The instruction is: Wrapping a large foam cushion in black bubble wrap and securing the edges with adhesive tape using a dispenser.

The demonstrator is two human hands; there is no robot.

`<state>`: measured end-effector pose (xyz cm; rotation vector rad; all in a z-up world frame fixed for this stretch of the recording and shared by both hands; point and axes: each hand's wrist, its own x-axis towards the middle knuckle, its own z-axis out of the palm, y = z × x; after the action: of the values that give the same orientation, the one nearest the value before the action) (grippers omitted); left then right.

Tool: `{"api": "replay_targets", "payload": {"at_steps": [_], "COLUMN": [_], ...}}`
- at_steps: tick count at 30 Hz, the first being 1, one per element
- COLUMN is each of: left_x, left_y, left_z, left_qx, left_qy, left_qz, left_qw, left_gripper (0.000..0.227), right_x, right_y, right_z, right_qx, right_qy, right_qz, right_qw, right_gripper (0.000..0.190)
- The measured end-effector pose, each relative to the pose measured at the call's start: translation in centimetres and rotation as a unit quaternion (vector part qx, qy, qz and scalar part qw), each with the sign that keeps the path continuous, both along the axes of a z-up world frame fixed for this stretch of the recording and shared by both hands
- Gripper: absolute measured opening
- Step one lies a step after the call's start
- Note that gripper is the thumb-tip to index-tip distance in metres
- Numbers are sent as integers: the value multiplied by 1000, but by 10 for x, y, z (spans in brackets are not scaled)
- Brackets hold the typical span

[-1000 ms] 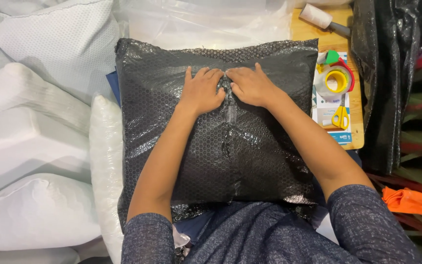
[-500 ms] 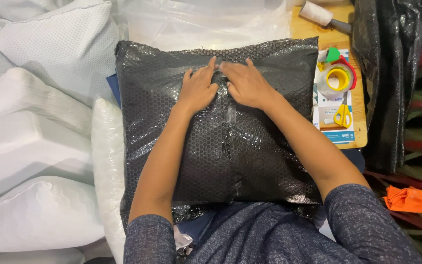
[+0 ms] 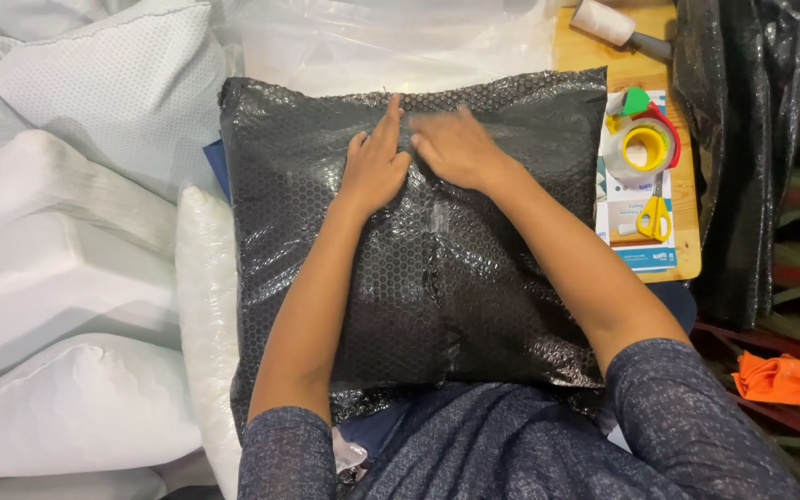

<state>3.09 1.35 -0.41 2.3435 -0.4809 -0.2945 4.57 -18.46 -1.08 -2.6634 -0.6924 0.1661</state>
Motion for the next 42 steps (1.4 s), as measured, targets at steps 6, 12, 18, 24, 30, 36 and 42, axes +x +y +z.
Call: {"api": "replay_targets", "payload": {"at_steps": [6,12,18,24,30,36,42], "left_x": [8,7,7,-51,-129,-186,-179], "left_y": [-5,-6,1,36,143,183,162], "left_z": [-17,-17,-19,45,30,25,14], "left_qx": [56,35,-44,-283,-18,31,28], "left_qy": [-41,-43,-74,-310,-281,219,115], "left_qz": [18,31,21,80,252,358,350], "left_qw": [997,998,996,904,926,907,929], "left_gripper": [85,84,82,55,50,81,80], "right_x": [-12,-28,-42,-89,-173,-227,-210], "right_y": [3,7,8,-32,-114,-166,-161], "right_z": [8,6,13,34,11,-46,-70], "right_qx": [47,-1,6,108,85,263,301], "right_qy": [-126,-179,-101,-245,-263,99,39], "right_qz": [-27,-56,-43,-128,-291,-386,-371], "right_qw": [991,982,994,955,916,878,878], "right_gripper": [49,53,53,51,49,67,73]}}
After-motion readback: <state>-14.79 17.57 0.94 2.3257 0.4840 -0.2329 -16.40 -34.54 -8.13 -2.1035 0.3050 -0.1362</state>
